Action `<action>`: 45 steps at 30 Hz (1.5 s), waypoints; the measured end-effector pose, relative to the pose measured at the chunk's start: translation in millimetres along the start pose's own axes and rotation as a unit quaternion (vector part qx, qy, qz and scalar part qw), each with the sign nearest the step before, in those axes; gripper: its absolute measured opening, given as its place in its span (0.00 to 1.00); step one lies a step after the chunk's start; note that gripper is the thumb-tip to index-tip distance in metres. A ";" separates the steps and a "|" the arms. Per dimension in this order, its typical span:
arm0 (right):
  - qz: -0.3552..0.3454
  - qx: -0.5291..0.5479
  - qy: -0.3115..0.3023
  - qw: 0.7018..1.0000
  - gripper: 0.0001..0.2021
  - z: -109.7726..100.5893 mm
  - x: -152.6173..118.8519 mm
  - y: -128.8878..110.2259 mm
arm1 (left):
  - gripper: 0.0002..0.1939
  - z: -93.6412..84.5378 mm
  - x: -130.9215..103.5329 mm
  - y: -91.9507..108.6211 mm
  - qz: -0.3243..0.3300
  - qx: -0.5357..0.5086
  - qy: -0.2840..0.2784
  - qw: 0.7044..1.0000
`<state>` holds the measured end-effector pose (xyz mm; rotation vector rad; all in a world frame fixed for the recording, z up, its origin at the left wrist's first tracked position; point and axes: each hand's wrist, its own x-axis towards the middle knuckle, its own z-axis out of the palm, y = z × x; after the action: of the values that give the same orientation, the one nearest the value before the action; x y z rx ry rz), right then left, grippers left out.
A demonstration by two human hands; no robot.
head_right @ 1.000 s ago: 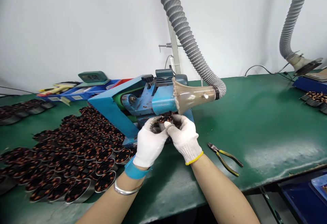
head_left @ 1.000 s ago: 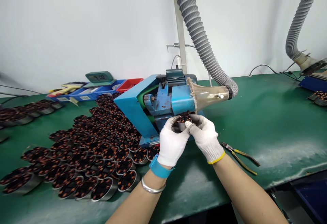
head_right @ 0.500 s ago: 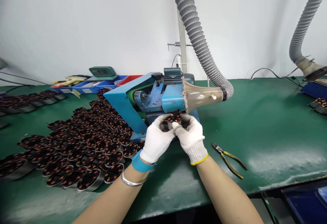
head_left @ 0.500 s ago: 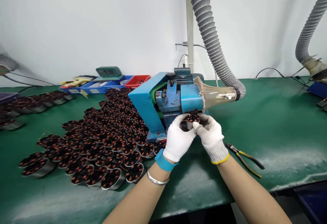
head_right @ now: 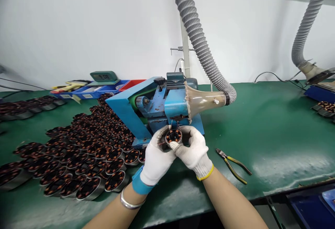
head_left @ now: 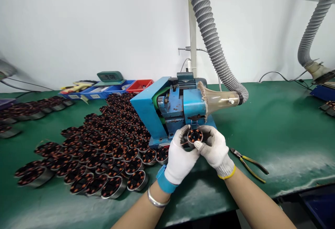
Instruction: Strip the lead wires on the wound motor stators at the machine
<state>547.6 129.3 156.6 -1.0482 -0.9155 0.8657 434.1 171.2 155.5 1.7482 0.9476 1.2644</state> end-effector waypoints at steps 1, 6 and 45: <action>0.007 0.004 0.002 1.000 0.16 -0.1 -0.5 -0.4 | 0.26 0.4 -1.5 -0.4 0.014 0.013 -0.006 1.000; 0.069 0.014 0.079 0.994 0.10 -7.4 8.6 -3.2 | 0.21 1.2 -5.4 0.1 0.006 0.041 -0.031 0.999; 0.088 0.075 0.022 0.993 0.20 11.8 25.0 6.6 | 0.22 13.3 26.5 4.1 -0.095 -0.065 0.018 0.993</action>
<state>545.0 157.6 158.0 -1.0238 -0.7176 1.0370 453.6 191.0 166.8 1.5021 1.0048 1.2101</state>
